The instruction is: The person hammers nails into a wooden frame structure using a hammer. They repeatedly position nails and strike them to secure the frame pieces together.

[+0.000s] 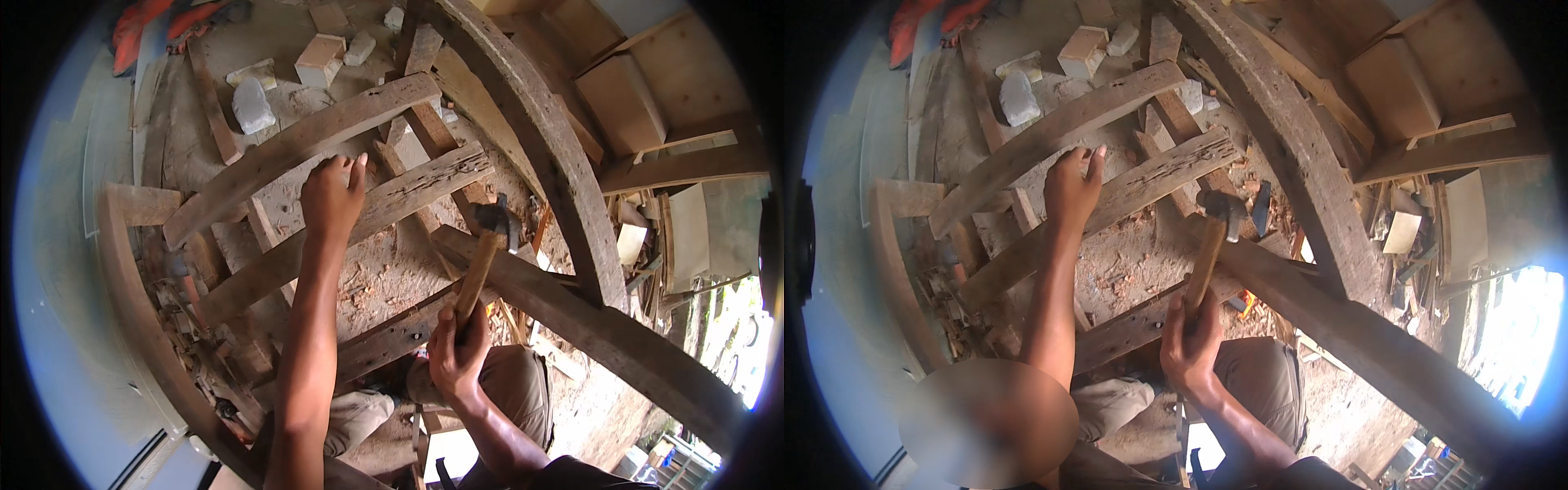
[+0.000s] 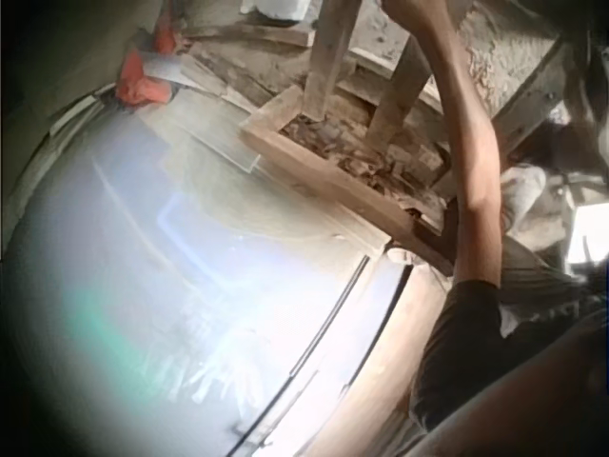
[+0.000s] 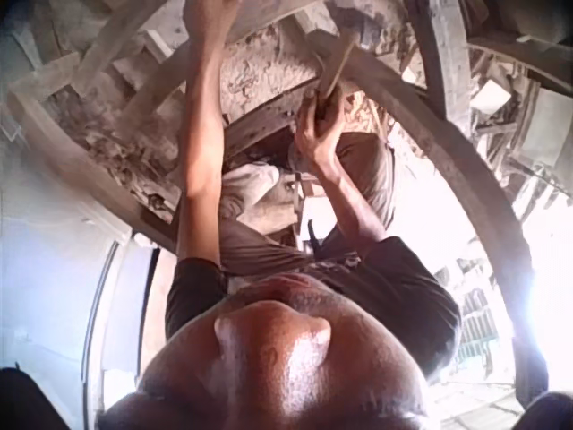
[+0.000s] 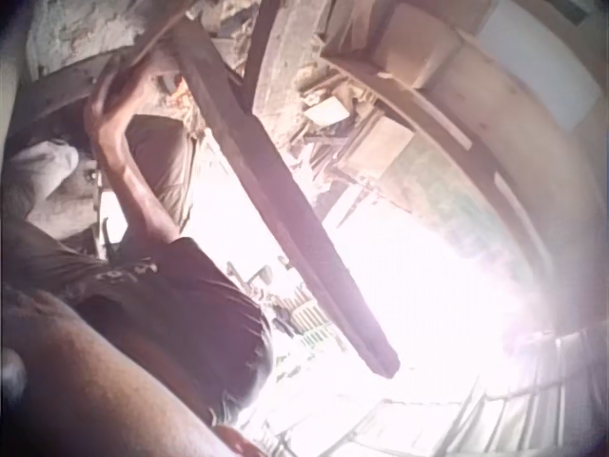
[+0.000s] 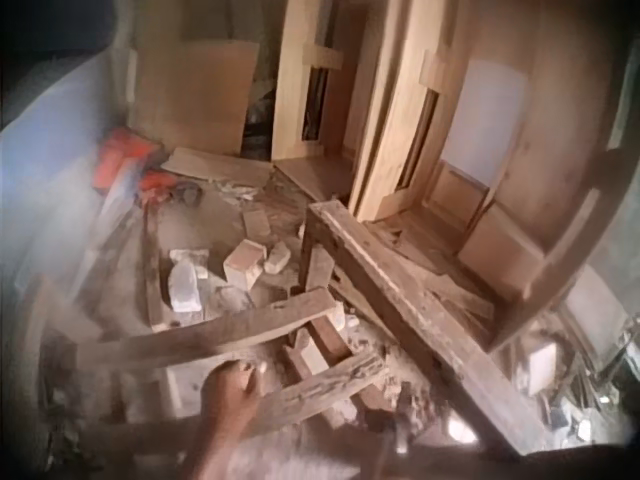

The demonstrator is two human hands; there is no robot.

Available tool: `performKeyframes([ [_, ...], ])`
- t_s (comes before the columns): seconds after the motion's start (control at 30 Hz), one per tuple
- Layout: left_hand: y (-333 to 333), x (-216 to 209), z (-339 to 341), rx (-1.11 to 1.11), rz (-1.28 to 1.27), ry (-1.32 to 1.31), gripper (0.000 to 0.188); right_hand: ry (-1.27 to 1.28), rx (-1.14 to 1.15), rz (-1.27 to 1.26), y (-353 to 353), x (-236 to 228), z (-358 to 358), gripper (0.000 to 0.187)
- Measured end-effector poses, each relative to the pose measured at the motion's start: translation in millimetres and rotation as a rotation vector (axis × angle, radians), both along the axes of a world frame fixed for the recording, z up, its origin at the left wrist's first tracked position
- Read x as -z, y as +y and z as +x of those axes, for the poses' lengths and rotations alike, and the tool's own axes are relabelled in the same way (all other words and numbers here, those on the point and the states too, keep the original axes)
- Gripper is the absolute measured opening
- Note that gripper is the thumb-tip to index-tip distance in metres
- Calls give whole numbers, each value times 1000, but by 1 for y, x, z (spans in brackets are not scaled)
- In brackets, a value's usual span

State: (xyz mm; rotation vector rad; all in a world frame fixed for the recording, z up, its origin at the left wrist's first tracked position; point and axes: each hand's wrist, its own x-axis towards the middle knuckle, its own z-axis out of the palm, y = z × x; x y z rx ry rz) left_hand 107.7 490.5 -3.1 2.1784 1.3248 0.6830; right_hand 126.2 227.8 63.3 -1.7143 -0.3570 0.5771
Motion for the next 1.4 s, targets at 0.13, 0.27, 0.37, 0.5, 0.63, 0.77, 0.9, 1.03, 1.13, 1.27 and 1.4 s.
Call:
performKeyframes([
  [0.13,-3,-16,-2,-89,-329,306,55,188,22,-70,4,-35,-5,22],
  [0.27,-8,-15,16,-165,-354,435,57,478,45,-168,18,-44,-3,28],
  [0.37,-8,-5,13,-171,-275,465,56,602,124,-35,39,-66,-3,34],
  [0.5,-12,4,10,-152,-168,465,49,544,207,118,52,-65,-2,35],
  [0.63,-13,3,11,-127,-127,464,42,414,270,-134,60,-32,8,42],
  [0.77,-11,7,10,-74,-123,457,38,356,291,-122,63,-13,11,48],
  [0.9,-10,0,10,-30,-237,469,34,388,302,-171,79,-16,18,53],
  [1.03,-12,2,7,-8,-201,464,32,354,349,-105,75,-9,14,53],
  [1.13,-9,-1,11,-5,-253,517,32,356,261,-287,72,-8,16,53],
  [1.27,-11,5,8,-1,-166,481,31,62,51,-573,92,-41,22,36],
  [1.4,-10,0,9,-9,-197,511,30,109,-158,-584,129,-100,45,21],
])
